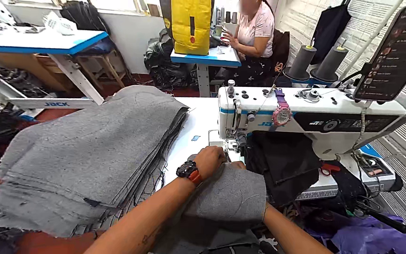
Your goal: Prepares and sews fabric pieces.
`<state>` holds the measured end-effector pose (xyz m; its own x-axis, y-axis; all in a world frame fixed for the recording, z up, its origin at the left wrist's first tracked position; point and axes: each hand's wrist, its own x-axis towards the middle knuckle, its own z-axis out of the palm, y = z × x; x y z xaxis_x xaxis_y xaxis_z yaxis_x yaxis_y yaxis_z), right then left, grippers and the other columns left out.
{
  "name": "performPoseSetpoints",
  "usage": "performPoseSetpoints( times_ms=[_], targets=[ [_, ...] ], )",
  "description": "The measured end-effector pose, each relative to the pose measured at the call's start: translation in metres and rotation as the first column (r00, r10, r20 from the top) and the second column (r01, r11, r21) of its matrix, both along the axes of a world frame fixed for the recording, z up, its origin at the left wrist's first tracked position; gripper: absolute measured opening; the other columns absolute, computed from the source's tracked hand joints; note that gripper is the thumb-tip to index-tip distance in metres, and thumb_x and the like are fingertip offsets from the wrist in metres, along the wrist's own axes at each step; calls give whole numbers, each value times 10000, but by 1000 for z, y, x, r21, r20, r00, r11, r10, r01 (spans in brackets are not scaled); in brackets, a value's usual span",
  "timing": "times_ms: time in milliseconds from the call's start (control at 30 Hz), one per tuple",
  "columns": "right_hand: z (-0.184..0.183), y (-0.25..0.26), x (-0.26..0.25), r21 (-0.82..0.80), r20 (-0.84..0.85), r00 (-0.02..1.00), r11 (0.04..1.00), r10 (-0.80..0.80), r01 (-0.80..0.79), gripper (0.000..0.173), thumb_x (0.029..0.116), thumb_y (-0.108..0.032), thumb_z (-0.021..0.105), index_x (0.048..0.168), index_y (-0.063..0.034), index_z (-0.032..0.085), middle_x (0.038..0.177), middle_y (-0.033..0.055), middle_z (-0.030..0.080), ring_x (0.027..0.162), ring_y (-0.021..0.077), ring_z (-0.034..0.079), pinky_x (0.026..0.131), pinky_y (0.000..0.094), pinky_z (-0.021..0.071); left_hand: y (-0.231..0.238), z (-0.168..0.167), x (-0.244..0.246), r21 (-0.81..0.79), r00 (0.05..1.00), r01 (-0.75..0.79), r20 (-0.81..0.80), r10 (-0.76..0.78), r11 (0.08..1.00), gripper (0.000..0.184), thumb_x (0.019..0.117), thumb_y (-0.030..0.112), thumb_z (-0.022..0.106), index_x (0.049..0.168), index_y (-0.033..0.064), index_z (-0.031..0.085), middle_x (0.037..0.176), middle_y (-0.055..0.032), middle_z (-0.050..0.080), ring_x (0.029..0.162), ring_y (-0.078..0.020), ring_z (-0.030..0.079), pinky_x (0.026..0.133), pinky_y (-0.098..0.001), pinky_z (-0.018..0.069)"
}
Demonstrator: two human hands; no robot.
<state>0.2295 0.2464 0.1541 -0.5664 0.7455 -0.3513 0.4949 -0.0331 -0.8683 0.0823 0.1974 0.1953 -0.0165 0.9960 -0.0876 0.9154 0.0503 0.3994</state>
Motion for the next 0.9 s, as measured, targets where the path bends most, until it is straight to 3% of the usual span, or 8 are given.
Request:
performPoseSetpoints(
  times_ms=[100,167,233,333,433,633,767,900],
  targets=[
    [16,-3,28,192,-81,995,980,66,-50,326,1079,-51,440,1357,96,525,1305,251,620,1135,240,630,979,335,505,15,5,-2,-65,999,-39,3,39,997,193,985,179,674,1011,-9,706,991,-221,712,996,-410,691,876,-622,526],
    [6,23,28,254,-166,965,954,204,-158,286,1029,11,527,1267,154,592,1290,307,612,1176,284,602,1018,361,473,27,4,-10,-81,999,-36,9,37,996,216,958,210,718,975,-6,716,960,-222,715,965,-424,692,851,-645,525],
    [13,44,23,258,-32,908,881,418,-396,233,992,24,565,1178,139,646,1217,256,644,1155,199,600,1012,281,456,35,0,-16,-85,1000,-27,14,28,996,259,938,254,748,913,-1,710,911,-210,705,922,-416,688,816,-649,523],
    [18,54,21,258,110,812,773,573,-580,273,1017,59,485,1213,196,615,1322,327,607,1304,311,562,1121,353,388,41,-3,-20,-109,999,-47,6,48,993,327,920,327,775,867,10,715,882,-192,706,906,-393,689,808,-639,524],
    [-1,43,27,375,67,857,783,511,-497,258,998,64,492,1150,186,661,1283,323,647,1292,380,596,1134,449,390,41,-1,-18,-131,997,-78,15,81,988,317,922,324,775,907,12,720,917,-195,709,941,-398,687,838,-641,519],
    [-22,33,28,542,-124,892,783,435,-306,180,911,115,533,946,195,691,1079,329,709,1123,386,679,1035,445,475,31,-4,-11,-98,988,-137,61,144,986,224,951,237,731,1054,38,743,1002,-190,737,1000,-396,702,879,-641,529],
    [-39,17,33,687,-259,869,713,422,-142,109,852,137,585,857,171,689,941,296,730,958,374,721,980,427,518,13,5,3,-98,986,-150,64,157,984,191,974,189,696,1030,9,724,966,-216,720,966,-417,697,850,-625,529],
    [-51,18,34,751,-342,810,656,476,-69,105,857,127,586,825,160,681,919,288,734,930,369,733,979,412,529,16,9,2,-164,987,-141,49,151,976,203,981,202,684,995,4,730,962,-224,713,965,-417,691,844,-634,523]
  ],
)
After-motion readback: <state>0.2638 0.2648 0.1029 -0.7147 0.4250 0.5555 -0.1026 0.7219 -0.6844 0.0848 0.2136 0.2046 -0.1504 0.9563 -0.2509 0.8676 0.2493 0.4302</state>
